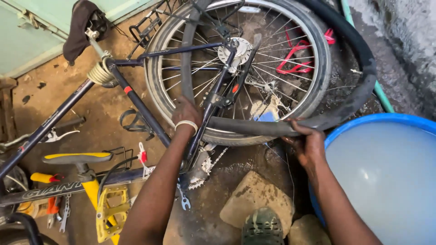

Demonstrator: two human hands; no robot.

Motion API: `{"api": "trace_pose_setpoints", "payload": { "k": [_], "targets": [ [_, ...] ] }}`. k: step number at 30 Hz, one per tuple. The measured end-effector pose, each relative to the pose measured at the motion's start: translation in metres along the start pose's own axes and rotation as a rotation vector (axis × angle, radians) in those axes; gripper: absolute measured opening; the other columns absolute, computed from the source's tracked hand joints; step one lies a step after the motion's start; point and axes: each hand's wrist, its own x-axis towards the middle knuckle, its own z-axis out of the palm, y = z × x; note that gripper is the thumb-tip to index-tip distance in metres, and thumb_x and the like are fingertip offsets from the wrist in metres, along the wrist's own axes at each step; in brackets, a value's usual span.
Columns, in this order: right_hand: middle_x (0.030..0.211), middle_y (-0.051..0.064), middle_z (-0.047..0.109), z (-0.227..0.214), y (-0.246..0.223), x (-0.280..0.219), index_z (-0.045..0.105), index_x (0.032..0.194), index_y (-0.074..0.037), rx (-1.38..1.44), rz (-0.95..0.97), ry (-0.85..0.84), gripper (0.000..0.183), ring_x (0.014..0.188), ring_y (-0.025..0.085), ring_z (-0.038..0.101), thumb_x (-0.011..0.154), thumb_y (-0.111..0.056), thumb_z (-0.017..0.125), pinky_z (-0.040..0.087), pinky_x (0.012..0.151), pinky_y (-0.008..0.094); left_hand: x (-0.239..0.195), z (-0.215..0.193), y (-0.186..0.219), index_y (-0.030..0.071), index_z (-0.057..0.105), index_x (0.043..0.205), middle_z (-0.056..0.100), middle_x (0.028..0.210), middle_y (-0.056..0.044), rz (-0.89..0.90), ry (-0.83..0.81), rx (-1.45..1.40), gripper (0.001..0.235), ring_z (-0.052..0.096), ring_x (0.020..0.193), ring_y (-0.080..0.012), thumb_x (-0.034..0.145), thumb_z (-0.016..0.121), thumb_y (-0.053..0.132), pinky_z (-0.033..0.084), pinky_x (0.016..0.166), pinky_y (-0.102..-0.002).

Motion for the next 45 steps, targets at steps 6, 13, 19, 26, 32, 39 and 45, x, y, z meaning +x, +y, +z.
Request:
{"api": "trace_pose_setpoints", "payload": {
  "k": [6,13,19,26,32,39,45],
  "targets": [
    [0.107,0.005,0.07,-0.045,-0.029,0.028,0.065,0.119,-0.008,-0.024,-0.111,0.107,0.042,0.094,0.029,0.072,0.083,-0.019,0.085,0.063,0.081,0.06,0.007,0.017,-0.028,0.012,0.045,0.14,0.065,0.13,-0.023,0.0,-0.28,-0.163,0.073,0.059,0.128,-0.0428,0.099,0.031,0.07,0.048,0.105,-0.057],
    [0.095,0.004,0.077,-0.032,-0.071,-0.001,0.071,0.103,-0.014,0.005,-0.139,0.327,0.018,0.086,0.024,0.076,0.085,-0.017,0.076,0.057,0.072,0.05,0.008,-0.034,-0.016,0.02,0.051,0.135,0.06,0.129,-0.021,-0.009,0.013,-0.238,0.059,0.06,0.12,-0.0442,0.09,0.071,0.053,0.05,0.099,-0.056],
    [0.081,-0.003,0.065,-0.032,-0.043,-0.065,0.065,0.084,-0.021,0.1,-0.203,0.452,0.013,0.074,0.019,0.067,0.073,-0.013,0.066,0.053,0.058,0.037,-0.032,-0.036,-0.035,0.01,0.058,0.109,0.06,0.106,-0.016,0.1,0.237,-0.433,0.033,0.06,0.092,-0.037,0.092,0.076,0.031,0.048,0.079,-0.051],
    [0.09,0.02,0.07,-0.025,-0.033,-0.111,0.062,0.104,-0.004,0.223,-0.422,-0.385,0.026,0.093,0.043,0.071,0.082,-0.006,0.075,0.054,0.096,0.057,-0.208,0.015,0.066,0.027,0.056,0.148,0.067,0.143,-0.01,-0.31,-1.043,-1.182,0.083,0.071,0.116,-0.0263,0.076,0.048,0.067,0.057,0.088,-0.044],
    [0.113,0.031,0.071,-0.067,-0.096,-0.122,0.065,0.118,0.016,0.045,-0.237,-0.684,0.095,0.12,0.05,0.064,0.092,-0.074,0.047,0.05,0.102,0.054,-0.235,0.036,0.074,0.002,0.065,0.109,0.07,0.107,-0.014,-0.481,-0.928,-2.169,0.017,0.066,0.101,-0.0265,0.094,0.061,0.01,0.054,0.096,-0.044],
    [0.151,0.027,0.052,-0.13,-0.175,0.011,0.041,0.154,0.006,0.405,0.21,-0.506,0.1,0.114,0.048,0.065,0.088,-0.067,0.058,0.06,0.086,0.058,-0.246,0.044,-0.008,0.002,0.058,0.091,0.061,0.078,-0.015,-0.462,-0.805,-2.006,0.017,0.059,0.067,-0.0296,0.08,0.063,0.014,0.051,0.061,-0.04],
    [0.11,0.004,0.069,-0.09,-0.256,0.002,0.057,0.133,-0.005,-0.623,0.124,-0.02,0.051,0.086,0.018,0.067,0.09,-0.028,0.068,0.062,0.073,0.029,-0.248,0.025,0.001,-0.005,0.068,0.097,0.074,0.095,-0.02,-0.482,-0.835,-1.611,0.013,0.07,0.084,-0.0322,0.094,0.062,0.007,0.059,0.074,-0.046]
  ]
}}
